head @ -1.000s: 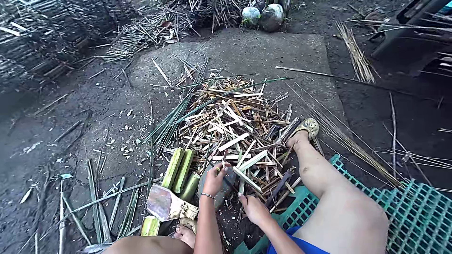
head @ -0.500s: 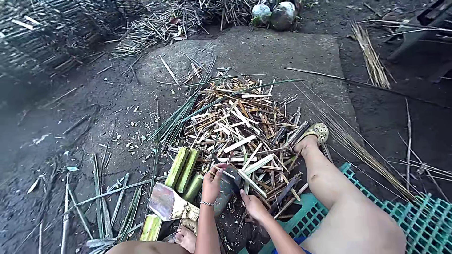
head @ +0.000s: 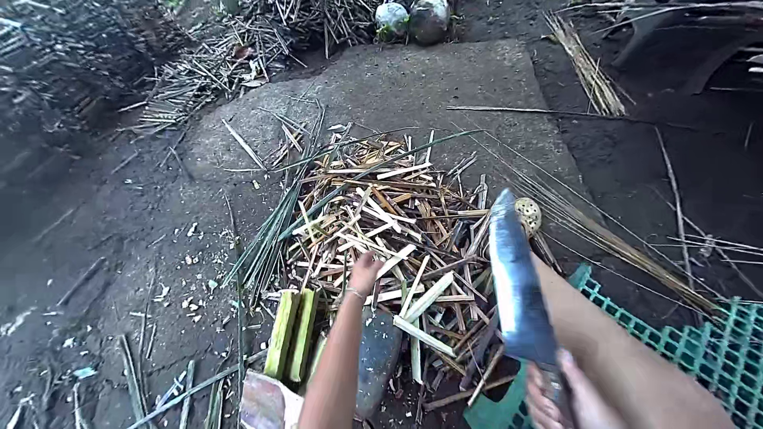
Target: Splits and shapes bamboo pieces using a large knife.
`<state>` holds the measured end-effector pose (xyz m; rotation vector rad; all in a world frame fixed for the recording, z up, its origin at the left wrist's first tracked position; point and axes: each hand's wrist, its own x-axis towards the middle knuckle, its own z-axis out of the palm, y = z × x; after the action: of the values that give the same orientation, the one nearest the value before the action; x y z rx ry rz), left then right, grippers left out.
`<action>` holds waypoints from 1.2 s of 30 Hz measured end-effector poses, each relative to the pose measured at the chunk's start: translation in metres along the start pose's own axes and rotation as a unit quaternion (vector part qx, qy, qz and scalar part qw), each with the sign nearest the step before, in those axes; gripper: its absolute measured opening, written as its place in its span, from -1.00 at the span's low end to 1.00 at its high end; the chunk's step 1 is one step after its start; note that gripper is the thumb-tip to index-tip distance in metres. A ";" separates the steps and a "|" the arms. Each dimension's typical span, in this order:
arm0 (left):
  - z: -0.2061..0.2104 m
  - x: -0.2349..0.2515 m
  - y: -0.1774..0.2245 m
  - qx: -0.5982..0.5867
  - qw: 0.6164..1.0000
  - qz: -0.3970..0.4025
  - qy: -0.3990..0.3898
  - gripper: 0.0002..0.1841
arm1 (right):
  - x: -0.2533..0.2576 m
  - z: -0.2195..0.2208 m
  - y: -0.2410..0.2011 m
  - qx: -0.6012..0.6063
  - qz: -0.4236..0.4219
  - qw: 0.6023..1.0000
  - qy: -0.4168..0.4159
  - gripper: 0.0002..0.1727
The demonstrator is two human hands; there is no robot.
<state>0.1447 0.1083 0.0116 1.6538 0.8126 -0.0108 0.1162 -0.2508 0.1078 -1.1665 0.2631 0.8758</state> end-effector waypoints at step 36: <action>0.035 -0.179 -0.073 0.142 0.954 0.090 0.250 -0.82 | 0.033 0.120 0.071 -0.392 -0.239 0.884 -0.092 -0.50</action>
<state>-0.0128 -0.0094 0.0165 2.0366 1.0705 0.4547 0.0569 -0.1219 0.0880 -1.7772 -0.5795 0.6442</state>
